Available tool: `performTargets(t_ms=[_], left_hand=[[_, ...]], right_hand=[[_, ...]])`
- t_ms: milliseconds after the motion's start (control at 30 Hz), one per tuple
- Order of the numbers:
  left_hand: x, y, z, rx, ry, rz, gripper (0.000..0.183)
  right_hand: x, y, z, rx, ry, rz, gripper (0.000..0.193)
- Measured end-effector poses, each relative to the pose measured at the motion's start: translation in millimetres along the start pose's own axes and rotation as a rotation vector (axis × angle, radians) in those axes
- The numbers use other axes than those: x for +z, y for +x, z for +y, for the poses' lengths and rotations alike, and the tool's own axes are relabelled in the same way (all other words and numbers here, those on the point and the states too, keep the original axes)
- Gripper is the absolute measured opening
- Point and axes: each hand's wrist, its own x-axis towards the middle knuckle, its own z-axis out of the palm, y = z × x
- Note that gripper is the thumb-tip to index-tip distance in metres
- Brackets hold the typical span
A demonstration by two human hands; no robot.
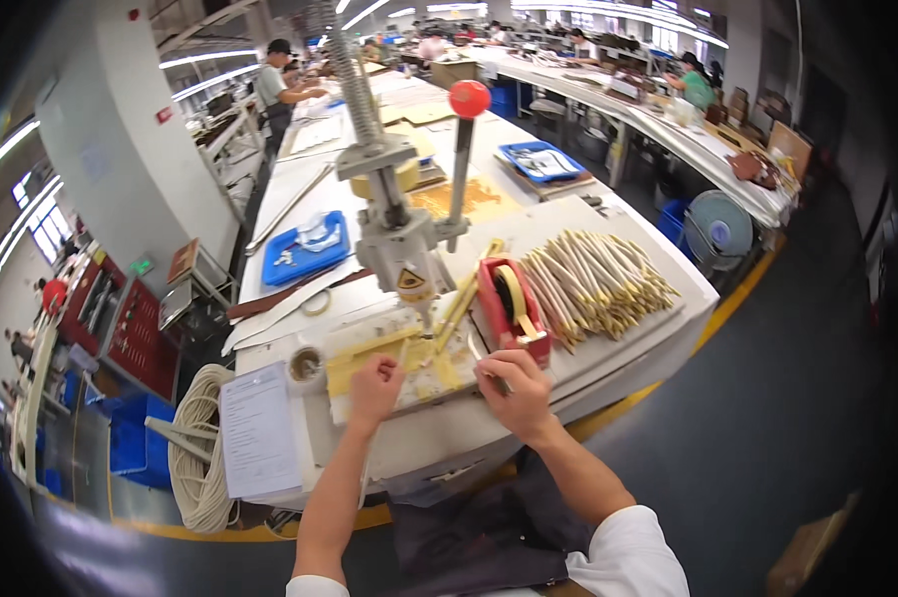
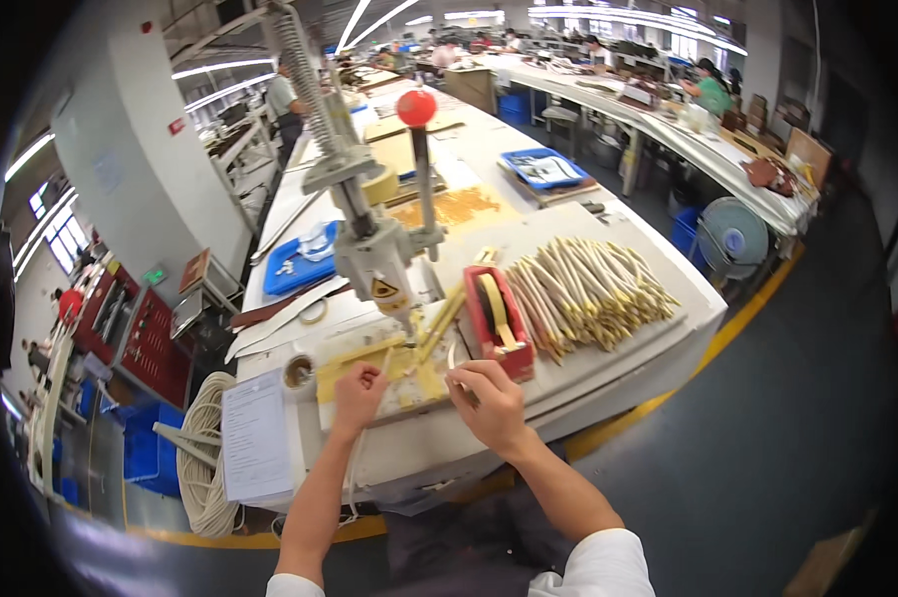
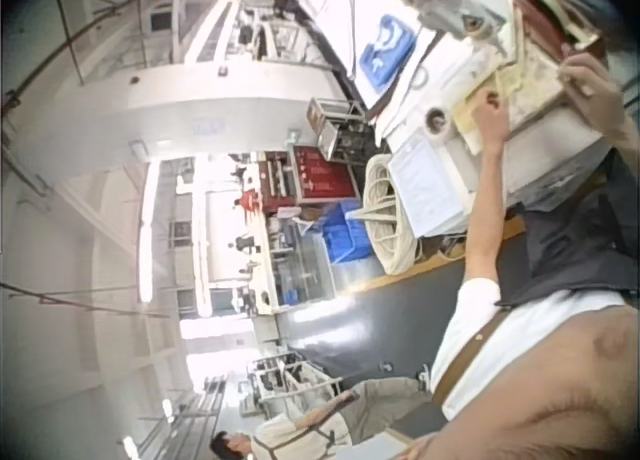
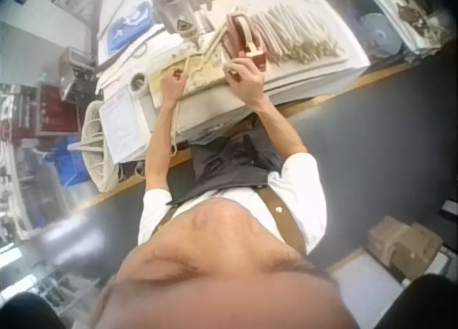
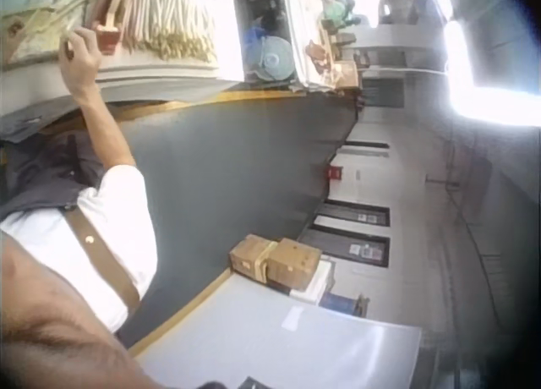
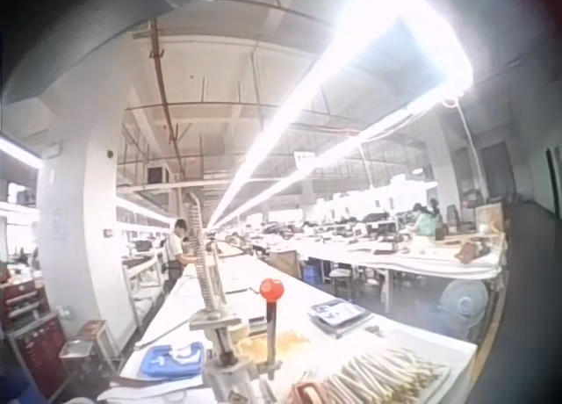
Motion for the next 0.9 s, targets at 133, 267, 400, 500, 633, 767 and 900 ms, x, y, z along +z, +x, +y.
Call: performTargets(t_ms=[133, 267, 400, 500, 633, 767, 900], left_hand=[[1, 0, 8, -0.055, -0.112, -0.019, 0.011], [3, 1, 6, -0.038, -0.122, -0.02, 0.012], [3, 1, 9, -0.043, -0.107, -0.011, 0.013], [1, 0, 10, -0.023, -0.101, -0.004, 0.014], [1, 1, 2, -0.008, -0.112, -0.011, 0.015], [1, 1, 3, -0.026, -0.112, -0.01, 0.015], [2, 1, 2, -0.019, -0.103, -0.01, 0.014]], right_hand=[[-78, 34, -6, -0.154, -0.199, 0.17, 0.022], [-127, 73, 45, 0.128, -0.083, 0.302, 0.012], [-142, 97, 98, 0.211, -0.085, 0.293, 0.008], [-130, 100, 110, 0.108, -0.283, 0.152, 0.012], [-122, 96, 117, 0.054, -0.481, -0.051, 0.025], [-123, 90, 116, 0.151, -0.541, -0.153, 0.026], [-130, 86, 107, 0.068, -0.621, -0.154, 0.024]])
